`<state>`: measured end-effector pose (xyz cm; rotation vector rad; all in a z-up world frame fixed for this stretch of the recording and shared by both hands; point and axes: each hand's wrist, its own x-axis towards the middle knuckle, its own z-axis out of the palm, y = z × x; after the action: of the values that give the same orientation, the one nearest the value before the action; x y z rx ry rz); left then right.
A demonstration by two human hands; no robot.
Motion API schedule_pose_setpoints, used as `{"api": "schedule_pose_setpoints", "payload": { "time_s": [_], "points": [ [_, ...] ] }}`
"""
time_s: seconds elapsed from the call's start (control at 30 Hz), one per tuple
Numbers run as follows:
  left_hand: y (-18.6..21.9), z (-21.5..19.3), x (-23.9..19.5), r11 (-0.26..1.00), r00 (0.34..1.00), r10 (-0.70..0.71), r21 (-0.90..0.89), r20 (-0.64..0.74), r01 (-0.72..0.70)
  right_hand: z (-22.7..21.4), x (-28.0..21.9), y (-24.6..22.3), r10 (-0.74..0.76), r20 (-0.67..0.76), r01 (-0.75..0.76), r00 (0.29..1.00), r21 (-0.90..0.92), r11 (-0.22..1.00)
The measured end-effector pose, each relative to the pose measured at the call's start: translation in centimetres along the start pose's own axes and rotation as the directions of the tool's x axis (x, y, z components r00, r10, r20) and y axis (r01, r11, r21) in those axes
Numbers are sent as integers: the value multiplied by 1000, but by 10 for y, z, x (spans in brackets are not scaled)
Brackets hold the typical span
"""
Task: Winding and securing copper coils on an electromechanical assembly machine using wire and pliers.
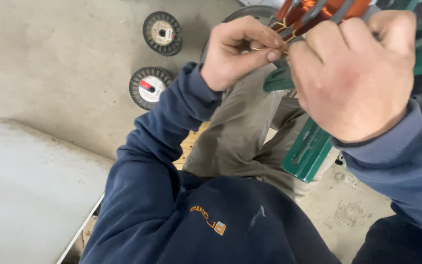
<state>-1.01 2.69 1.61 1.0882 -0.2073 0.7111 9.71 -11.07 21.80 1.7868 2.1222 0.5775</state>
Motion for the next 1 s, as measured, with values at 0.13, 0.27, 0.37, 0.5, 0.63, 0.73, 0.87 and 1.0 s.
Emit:
{"api": "schedule_pose_setpoints", "payload": {
  "time_s": [0.13,0.27,0.37,0.5,0.63,0.73,0.87,1.0],
  "points": [
    [-13,10,-5,990,996,1,-142,-93,-14,1,6,-3,0,15,0,1000,4,1000],
    [2,8,-2,987,980,150,76,-127,-141,2,9,-3,-23,10,23,1000,19,1000],
    [15,6,2,897,955,289,367,-63,-247,2,9,-2,-33,11,32,999,25,999],
    [20,5,8,587,862,492,686,121,-431,1,6,0,-40,12,40,999,34,999],
    [18,8,6,452,801,565,738,197,-500,-1,0,1,-42,24,41,999,36,999],
    [16,8,4,435,792,571,738,217,-516,-3,-3,3,-50,28,49,998,37,998],
    [17,6,7,391,766,561,716,313,-579,-7,-2,4,-68,25,67,997,45,997],
    [19,4,6,247,760,493,769,424,-590,-13,3,4,-56,57,56,997,-6,998]
  ]
}}
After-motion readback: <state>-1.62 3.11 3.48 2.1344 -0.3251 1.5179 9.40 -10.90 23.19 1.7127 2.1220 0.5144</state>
